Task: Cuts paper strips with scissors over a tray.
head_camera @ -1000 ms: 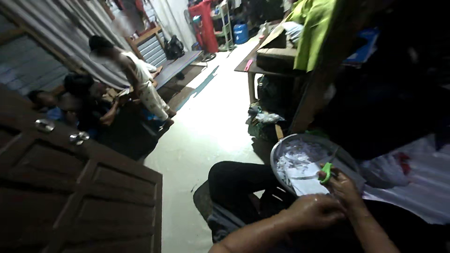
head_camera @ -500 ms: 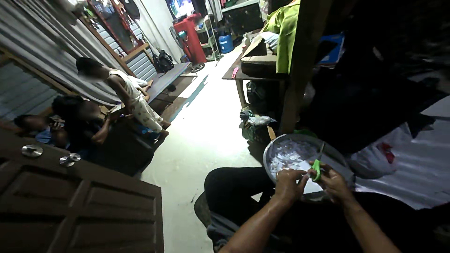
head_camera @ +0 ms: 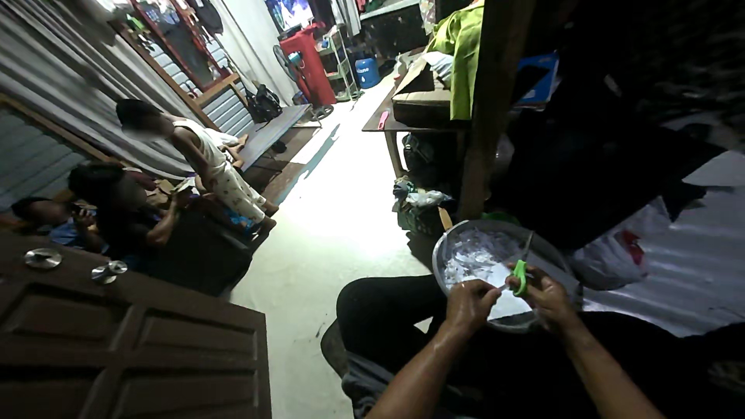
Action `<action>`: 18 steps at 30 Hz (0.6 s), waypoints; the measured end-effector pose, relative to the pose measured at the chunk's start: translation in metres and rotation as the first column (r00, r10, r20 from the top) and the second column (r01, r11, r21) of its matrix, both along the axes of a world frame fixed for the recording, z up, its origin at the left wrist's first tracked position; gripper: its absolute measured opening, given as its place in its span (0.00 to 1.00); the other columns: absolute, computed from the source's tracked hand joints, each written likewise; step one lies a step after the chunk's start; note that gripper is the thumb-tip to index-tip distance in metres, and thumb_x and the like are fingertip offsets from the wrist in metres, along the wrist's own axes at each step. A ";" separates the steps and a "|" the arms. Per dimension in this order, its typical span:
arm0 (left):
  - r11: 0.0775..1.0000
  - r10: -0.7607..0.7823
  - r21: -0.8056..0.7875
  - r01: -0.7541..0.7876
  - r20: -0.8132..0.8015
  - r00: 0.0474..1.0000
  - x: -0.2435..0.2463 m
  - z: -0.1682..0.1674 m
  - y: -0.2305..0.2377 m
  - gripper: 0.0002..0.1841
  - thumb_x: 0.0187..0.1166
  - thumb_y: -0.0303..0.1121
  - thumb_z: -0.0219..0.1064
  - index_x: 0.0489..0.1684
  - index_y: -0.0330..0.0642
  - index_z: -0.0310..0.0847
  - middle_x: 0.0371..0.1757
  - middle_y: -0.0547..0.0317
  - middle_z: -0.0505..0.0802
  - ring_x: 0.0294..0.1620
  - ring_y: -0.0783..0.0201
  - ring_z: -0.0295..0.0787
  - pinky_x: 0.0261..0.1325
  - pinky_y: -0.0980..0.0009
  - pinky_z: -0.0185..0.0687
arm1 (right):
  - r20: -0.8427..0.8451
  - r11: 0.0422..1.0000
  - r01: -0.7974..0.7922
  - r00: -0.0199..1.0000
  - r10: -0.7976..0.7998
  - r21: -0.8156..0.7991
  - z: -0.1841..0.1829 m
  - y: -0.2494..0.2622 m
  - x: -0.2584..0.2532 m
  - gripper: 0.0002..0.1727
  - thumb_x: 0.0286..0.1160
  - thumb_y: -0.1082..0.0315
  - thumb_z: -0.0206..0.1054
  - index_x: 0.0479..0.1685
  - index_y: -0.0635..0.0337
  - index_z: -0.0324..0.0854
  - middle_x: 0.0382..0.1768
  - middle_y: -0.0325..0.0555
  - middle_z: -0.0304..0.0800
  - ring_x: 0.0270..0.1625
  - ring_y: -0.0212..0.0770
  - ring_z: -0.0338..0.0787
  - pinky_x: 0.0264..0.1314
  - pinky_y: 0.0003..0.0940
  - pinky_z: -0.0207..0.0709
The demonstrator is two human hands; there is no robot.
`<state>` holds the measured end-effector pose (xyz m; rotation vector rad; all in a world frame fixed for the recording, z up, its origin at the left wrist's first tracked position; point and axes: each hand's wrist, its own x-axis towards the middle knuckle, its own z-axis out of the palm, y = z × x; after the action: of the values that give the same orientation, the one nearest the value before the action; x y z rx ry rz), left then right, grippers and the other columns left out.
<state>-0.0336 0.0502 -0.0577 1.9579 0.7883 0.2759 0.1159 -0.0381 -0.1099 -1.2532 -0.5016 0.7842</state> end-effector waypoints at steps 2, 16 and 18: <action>1.000 0.004 -0.015 -0.004 -0.003 1.000 -0.001 0.002 0.001 0.14 0.86 0.36 0.64 0.50 0.32 0.90 0.42 0.48 0.96 0.45 0.58 0.93 0.60 0.57 0.84 | -0.006 1.000 0.006 1.000 -0.006 -0.001 0.000 0.000 0.001 0.20 0.70 0.81 0.65 0.63 0.65 0.76 0.41 0.34 0.92 0.35 0.25 0.90 0.41 0.20 0.86; 0.970 0.225 -0.159 -0.185 0.290 0.930 -0.010 0.004 0.012 0.11 0.82 0.28 0.67 0.49 0.27 0.88 0.45 0.46 0.93 0.45 0.67 0.89 0.57 0.68 0.84 | -0.017 1.000 0.006 1.000 -0.006 -0.017 0.007 -0.004 0.001 0.20 0.73 0.79 0.64 0.65 0.65 0.75 0.39 0.32 0.92 0.35 0.24 0.90 0.41 0.20 0.86; 0.964 0.253 -0.162 -0.209 0.330 0.910 -0.010 0.002 0.014 0.10 0.81 0.26 0.67 0.50 0.26 0.88 0.46 0.45 0.93 0.45 0.67 0.89 0.56 0.70 0.84 | -0.014 1.000 -0.027 1.000 0.027 -0.011 0.005 -0.005 0.002 0.20 0.72 0.78 0.64 0.65 0.63 0.74 0.39 0.31 0.92 0.35 0.24 0.91 0.40 0.20 0.86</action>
<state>-0.0435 0.0646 -0.0558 1.6362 0.7814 0.6820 0.1176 -0.0430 -0.1053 -1.2534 -0.5042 0.8187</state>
